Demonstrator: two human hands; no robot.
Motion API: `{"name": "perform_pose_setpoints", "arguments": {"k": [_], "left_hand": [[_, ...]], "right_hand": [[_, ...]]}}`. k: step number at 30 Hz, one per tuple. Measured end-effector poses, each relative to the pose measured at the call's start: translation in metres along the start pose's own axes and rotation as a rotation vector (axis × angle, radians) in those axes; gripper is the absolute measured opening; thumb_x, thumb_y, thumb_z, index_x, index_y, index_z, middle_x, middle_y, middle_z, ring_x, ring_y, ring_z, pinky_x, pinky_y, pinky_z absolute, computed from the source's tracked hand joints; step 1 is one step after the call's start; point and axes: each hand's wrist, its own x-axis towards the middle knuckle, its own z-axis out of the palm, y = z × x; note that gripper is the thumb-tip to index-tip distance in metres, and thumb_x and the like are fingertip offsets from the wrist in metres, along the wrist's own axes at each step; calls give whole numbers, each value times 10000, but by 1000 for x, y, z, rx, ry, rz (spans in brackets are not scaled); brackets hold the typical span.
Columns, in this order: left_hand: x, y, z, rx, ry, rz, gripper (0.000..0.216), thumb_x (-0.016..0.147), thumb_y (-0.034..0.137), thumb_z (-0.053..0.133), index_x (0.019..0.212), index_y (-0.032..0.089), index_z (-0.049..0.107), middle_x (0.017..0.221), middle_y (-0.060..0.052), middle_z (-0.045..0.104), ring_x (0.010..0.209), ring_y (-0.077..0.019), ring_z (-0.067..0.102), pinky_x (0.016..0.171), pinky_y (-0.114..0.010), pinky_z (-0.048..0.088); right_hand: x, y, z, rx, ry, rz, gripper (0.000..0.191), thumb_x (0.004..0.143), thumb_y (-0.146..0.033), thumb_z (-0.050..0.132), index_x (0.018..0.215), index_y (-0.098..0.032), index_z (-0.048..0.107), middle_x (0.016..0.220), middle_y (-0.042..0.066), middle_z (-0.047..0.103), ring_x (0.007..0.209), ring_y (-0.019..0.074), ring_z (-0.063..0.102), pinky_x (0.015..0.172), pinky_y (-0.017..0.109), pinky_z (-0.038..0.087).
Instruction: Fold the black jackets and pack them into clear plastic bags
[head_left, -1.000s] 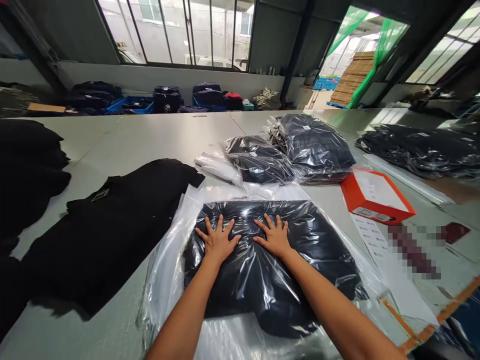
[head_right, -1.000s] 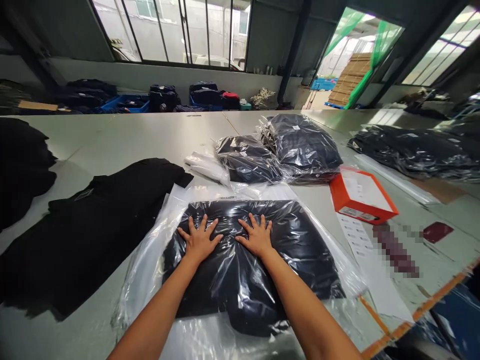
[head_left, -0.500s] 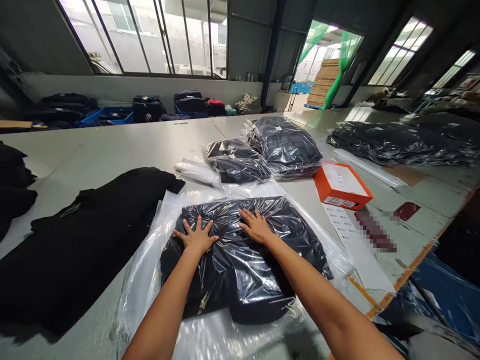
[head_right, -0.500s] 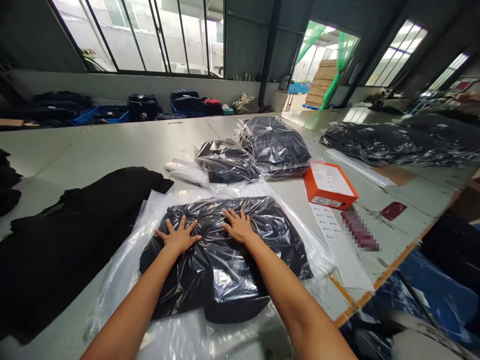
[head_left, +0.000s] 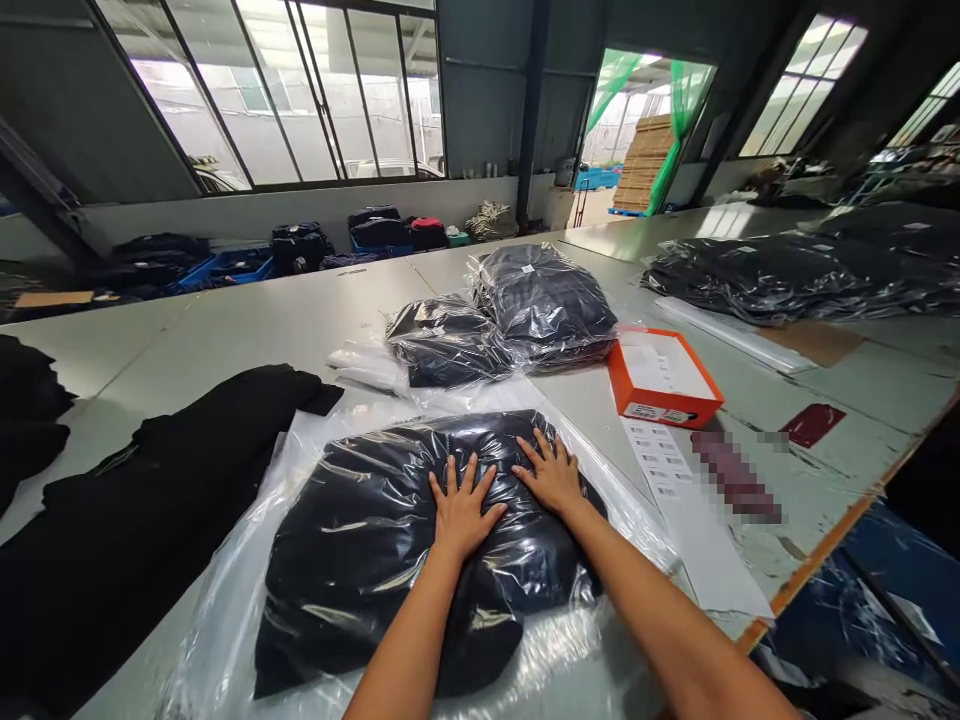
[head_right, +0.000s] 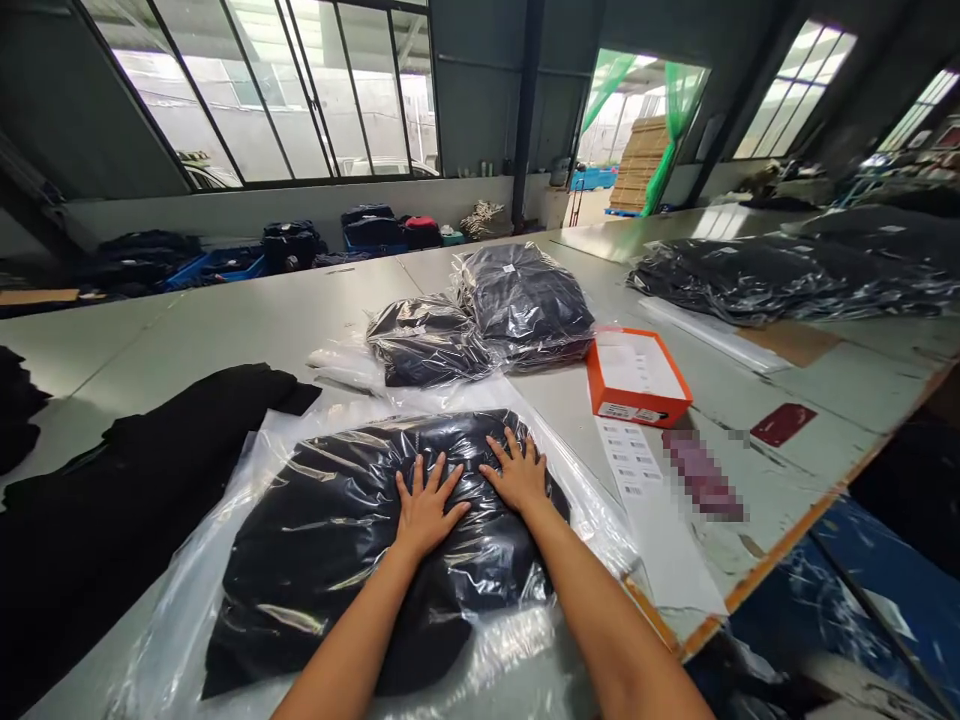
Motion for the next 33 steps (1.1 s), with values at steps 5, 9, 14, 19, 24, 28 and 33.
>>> {"name": "perform_pose_setpoints", "arguments": {"k": [5, 9, 14, 19, 24, 28, 33], "left_hand": [[3, -1, 5, 70, -5, -27, 635, 812, 650, 357, 1398, 468, 194, 1528, 114, 43, 1386, -330, -100, 1051, -628, -93], [9, 3, 2, 93, -83, -62, 620, 822, 639, 348, 1399, 454, 217, 1527, 104, 78, 1389, -326, -89, 1042, -636, -92], [16, 12, -12, 72, -188, -113, 642, 791, 609, 448, 1387, 429, 293, 1525, 59, 147, 1383, -369, -65, 1018, -677, -57], [14, 51, -12, -27, -56, -173, 609, 769, 324, 588, 1353, 291, 421, 1516, -53, 211, 1381, -378, 81, 1063, -628, 78], [15, 111, 19, -432, 96, 123, 423, 765, 161, 554, 1181, 231, 590, 1383, -58, 458, 1353, -266, 271, 1107, -490, 214], [25, 162, 46, -798, 107, 185, 343, 739, 73, 522, 1028, 195, 659, 1186, -71, 618, 1182, -201, 505, 1064, -399, 333], [42, 229, 67, -1173, -167, -82, 425, 730, 103, 587, 1150, 166, 577, 1202, -123, 597, 1003, -190, 605, 881, -317, 469]], "right_hand": [[-1, -3, 13, 79, 43, 8, 640, 807, -721, 207, 1397, -472, 221, 1535, -61, 99, 1359, 365, 83, 1025, 612, 130], [3, -3, 3, 147, -48, 29, 655, 793, -736, 223, 1380, -453, 291, 1519, -43, 164, 1361, 364, 69, 1026, 620, 107], [3, 9, -17, 242, -189, -34, 599, 827, -690, 228, 1387, -477, 249, 1534, -74, 100, 1371, 360, 73, 1035, 612, 113], [-18, 50, -26, 283, -141, -68, 549, 868, -477, 406, 1397, -353, 332, 1508, 2, 236, 1362, 282, 203, 1074, 468, 201], [-49, 117, -15, 364, 48, 88, 468, 852, -257, 434, 1301, -146, 501, 1337, 96, 502, 1253, 189, 416, 1059, 295, 268], [-74, 172, -7, 332, 205, 332, 443, 829, -218, 437, 1257, -149, 534, 1297, 116, 532, 1230, 206, 439, 1039, 323, 287], [-88, 219, -4, 366, 195, 654, 545, 813, -287, 477, 1330, -124, 426, 1298, 172, 508, 1173, 255, 494, 939, 360, 378]]}}
